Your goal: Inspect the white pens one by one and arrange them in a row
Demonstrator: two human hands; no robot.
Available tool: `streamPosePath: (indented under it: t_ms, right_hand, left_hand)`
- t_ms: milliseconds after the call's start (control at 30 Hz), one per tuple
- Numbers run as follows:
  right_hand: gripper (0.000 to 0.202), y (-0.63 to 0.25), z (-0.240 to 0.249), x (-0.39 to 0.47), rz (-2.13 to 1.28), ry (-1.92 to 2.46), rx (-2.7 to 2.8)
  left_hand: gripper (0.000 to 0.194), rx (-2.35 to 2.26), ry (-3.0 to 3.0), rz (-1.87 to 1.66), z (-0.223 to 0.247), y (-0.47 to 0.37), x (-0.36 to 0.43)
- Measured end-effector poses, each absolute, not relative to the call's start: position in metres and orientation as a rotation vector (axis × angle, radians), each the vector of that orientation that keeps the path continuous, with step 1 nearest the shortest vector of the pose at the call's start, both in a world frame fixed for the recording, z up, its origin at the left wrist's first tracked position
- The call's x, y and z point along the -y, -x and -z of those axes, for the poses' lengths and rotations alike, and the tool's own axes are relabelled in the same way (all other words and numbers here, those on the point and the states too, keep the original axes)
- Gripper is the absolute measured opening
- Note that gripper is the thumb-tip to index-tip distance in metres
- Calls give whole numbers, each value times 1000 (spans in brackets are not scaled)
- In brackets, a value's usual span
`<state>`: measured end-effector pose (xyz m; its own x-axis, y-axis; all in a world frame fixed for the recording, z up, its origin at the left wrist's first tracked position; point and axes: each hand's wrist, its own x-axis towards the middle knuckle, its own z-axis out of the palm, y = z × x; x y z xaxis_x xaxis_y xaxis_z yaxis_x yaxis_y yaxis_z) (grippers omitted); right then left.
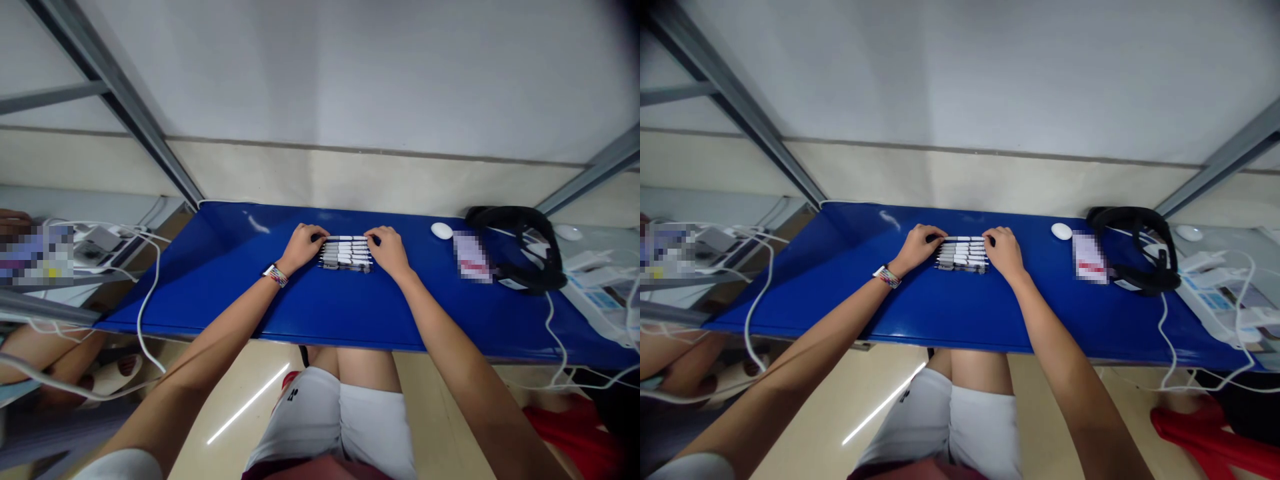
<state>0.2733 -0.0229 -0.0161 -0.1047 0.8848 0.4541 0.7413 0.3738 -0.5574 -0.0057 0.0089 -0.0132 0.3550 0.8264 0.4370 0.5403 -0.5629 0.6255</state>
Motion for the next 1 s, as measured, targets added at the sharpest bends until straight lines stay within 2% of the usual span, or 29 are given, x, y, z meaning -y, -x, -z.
streamPosePath:
  t_ms: [733,833,1000]
  right_hand:
    - [16,-269,15,27,-273,1412,1838]
    - [17,-262,16,28,-364,1384,1701]
    - [32,-248,15,34,-689,1334,1592]
  left_hand:
    - [30,-1202,-2144,-1095,12,3,-3]
    - [26,-1165,-1983,-1167,9,-4,5]
    - [30,-1050,-1713,-1215,6,-17,20]
